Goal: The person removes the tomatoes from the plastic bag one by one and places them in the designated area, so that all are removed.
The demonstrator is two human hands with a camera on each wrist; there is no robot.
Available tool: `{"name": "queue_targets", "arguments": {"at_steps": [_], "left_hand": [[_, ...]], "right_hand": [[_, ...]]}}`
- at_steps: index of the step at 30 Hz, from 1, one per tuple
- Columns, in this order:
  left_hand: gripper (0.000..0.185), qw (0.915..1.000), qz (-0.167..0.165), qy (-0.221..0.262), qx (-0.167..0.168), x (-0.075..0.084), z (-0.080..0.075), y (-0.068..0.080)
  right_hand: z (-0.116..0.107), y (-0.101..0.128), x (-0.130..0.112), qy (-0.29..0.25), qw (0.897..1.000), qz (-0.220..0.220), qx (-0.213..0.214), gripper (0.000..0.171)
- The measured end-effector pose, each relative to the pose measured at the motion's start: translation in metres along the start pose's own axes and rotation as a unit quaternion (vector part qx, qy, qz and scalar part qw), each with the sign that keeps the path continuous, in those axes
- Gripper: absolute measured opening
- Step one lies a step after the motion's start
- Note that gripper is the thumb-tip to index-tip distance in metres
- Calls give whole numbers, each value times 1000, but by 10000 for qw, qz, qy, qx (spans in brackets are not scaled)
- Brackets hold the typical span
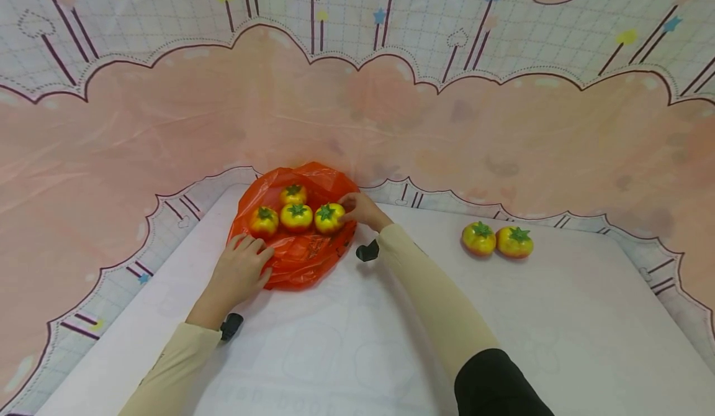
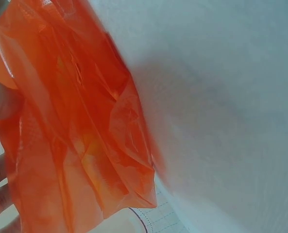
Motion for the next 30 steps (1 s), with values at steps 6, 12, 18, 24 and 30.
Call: {"name": "queue_targets", "arguments": {"at_steps": [6, 12, 18, 24, 30], "left_hand": [[32, 10000, 15, 18, 35, 0, 0, 0], [32, 10000, 12, 15, 52, -1, 0, 0], [33, 10000, -7, 38, 13, -1, 0, 0], [34, 10000, 8, 8, -17, 0, 0, 0], [34, 10000, 38, -23, 14, 0, 0, 0]], "right_hand": [[1, -1, 5, -172, 9997, -194, -27, 43], [1, -3, 10, -69, 9998, -199, 8, 46], [1, -6, 16, 31, 9998, -206, -19, 50], [2, -6, 16, 214, 9989, -395, -127, 52], [3, -4, 13, 237, 9987, -296, -350, 54]]}}
Point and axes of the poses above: each hand's wrist, its own y-axis away from the middle knuckle, its own z-axis out of the palm, x = y × z, the point moved 3 cm from there along -y, towards the middle knuckle
